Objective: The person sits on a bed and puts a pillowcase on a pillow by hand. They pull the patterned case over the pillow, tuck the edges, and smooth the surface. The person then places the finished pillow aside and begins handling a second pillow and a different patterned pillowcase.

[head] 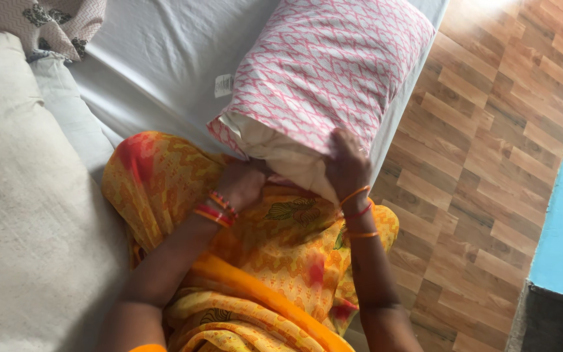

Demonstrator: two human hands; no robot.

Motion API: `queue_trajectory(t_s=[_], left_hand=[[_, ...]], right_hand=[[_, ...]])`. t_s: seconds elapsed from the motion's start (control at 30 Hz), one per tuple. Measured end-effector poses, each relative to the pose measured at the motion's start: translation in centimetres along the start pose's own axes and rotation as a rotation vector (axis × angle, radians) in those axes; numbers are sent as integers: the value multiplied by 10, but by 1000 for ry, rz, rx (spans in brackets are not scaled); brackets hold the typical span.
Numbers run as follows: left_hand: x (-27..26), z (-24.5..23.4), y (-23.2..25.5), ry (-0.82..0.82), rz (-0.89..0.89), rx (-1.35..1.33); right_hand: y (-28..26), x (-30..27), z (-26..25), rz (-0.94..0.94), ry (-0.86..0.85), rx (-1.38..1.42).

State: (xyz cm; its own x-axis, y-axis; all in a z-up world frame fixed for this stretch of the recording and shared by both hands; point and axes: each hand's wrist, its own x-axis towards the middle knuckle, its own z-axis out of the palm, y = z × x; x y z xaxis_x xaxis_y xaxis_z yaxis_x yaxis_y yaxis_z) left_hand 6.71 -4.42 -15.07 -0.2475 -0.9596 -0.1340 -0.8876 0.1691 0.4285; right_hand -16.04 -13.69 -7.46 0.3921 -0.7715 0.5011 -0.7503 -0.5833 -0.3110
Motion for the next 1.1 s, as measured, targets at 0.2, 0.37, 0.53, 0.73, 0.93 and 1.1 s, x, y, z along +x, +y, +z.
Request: queue_trajectory(t_s=[0.2, 0.37, 0.53, 0.73, 0.93, 1.1], left_hand=[[-39, -21, 50, 463, 275, -232], [-45, -38, 76, 504, 307, -315], [-54, -21, 91, 479, 229, -441], [-56, -27, 81, 574, 112, -579], [-60, -34, 63, 622, 40, -569], [-65, -35, 30, 365, 82, -109]], right_hand=[[-93, -15, -42, -328, -4, 389], [-96, -17, -43, 119, -96, 545], [-25, -37, 39, 192, -112, 411], [-3, -41, 109, 365, -343, 377], [-42, -52, 65, 308, -453, 679], [-32, -81, 62, 456, -684, 790]])
